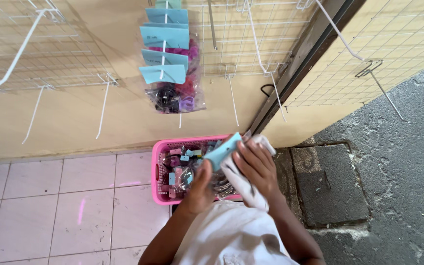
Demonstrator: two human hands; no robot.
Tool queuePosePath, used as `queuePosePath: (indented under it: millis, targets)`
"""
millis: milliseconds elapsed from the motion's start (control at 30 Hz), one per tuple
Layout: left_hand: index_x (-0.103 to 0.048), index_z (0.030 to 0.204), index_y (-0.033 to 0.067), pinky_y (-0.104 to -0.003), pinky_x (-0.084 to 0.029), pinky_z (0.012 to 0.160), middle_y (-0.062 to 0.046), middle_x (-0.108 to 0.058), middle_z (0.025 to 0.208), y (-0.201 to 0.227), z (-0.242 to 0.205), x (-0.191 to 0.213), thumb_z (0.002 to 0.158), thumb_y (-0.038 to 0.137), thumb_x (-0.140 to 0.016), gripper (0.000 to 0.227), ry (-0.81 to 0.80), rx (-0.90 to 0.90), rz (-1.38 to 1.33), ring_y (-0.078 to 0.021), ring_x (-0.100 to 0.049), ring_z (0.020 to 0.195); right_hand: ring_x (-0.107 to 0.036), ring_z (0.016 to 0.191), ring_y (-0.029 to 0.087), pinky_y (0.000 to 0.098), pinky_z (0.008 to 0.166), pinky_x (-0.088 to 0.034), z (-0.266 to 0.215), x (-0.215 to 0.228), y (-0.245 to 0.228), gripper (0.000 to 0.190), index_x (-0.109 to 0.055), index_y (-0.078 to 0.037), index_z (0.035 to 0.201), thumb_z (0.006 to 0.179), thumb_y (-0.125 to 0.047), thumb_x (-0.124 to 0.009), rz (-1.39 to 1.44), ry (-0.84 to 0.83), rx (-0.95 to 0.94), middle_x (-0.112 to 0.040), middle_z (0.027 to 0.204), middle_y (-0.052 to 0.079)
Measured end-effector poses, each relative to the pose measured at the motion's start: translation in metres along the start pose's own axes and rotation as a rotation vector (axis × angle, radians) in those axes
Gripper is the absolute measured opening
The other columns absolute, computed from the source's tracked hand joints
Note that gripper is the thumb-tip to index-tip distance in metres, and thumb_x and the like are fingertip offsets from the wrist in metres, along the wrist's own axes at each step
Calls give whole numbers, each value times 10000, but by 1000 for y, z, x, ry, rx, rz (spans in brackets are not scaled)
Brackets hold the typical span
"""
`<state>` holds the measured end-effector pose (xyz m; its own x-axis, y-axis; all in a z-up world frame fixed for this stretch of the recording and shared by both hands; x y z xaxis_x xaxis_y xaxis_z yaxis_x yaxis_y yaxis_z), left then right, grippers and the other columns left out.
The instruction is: The person sorts through packaged hair accessories in a basket and wipes them with a cloth before hanging them on a wire display rack.
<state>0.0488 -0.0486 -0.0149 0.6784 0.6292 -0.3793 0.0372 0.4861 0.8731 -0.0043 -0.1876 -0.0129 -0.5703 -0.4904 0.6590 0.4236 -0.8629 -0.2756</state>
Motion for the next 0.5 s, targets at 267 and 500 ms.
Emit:
queuePosePath:
  millis: [267,500]
  targets:
    - [-194,1666,-11,-407,-216,1310,-123,-296,1717,0,-6,-22,1120,544,-277,783,-89,159,-202,-244,-304,1579,-458,1498,413,506,1281,-352,22,34,41,613,-520,-24,1490,1142,-488,-323,489,127,-293,-493,1578,219]
    - [-153,1678,32,-413,-277,1272,-166,-351,1668,25,13,-17,1080,578,-313,825,98,192,-294,-246,-348,1546,-513,1471,375,492,1249,-406,18,36,59,724,-469,-23,1528,1096,-586,-327,750,251,-464,-526,1554,213]
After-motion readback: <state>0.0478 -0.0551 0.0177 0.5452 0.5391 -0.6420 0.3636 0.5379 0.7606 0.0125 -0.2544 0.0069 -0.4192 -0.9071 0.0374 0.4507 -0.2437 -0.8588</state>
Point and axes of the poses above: each hand's wrist, its own z-axis towards the middle knuckle, its own x-axis out of the back of the hand, y = z × x, the point moved 7 cm from there along z, towards the middle knuckle
